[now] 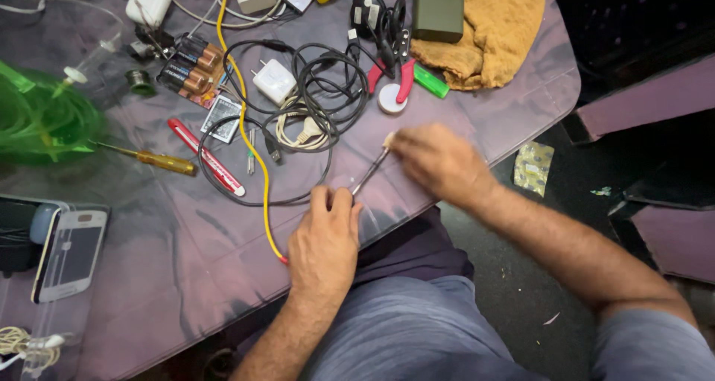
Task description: The person uncoils a white cable and handles batteries and a green electronic component. They use a screwdriver to probe an object and rub a piece of sandpaper against a small red component held in their hand.
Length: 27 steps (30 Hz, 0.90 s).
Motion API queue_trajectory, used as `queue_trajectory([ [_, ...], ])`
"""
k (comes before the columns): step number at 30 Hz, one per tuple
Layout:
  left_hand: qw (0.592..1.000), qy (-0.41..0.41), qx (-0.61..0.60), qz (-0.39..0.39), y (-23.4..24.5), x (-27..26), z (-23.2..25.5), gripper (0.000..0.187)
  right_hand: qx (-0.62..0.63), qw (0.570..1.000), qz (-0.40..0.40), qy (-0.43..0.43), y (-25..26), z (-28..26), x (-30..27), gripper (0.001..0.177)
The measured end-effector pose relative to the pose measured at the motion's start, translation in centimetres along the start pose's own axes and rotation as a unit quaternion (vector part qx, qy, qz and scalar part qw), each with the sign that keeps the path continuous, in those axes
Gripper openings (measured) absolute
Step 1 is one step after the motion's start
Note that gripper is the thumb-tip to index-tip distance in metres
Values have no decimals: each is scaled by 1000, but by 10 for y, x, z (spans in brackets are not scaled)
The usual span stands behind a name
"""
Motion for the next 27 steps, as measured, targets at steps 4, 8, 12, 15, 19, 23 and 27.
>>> queue_trajectory([
  [4,1000,1,4,14,1,-3,2,21,0,999,-27,-43,-1,18,3,39],
  [8,999,-8,13,39,3,-4,3,20,-2,1000,-4,-21,-1,6,0,41],
  [12,998,-30,21,59,3,-10,4,18,4,1000,-9,-17,-7,3,-3,42],
  [15,996,-44,37,75,6,-10,6,19,19,1000,-14,-16,-10,7,-2,39],
  [19,995,-40,57,70,6,-9,10,16,-24,999,22,11,-9,-2,-4,41],
  [23,994,-46,51,81,6,-11,10,16,-29,999,6,29,-10,-6,-6,42],
  [27,995,-41,56,76,5,-9,9,16,5,1000,-9,19,-3,-7,-3,43],
])
Point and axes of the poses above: each hand's wrist, its own x-axis towards the middle knuckle, its own y-axis out of the back of the hand, z = x × y, the point moved 8 cm from there along x, towards the middle knuckle, and after that the axes turned 12 degrees about -z, right-handed, at the moved point
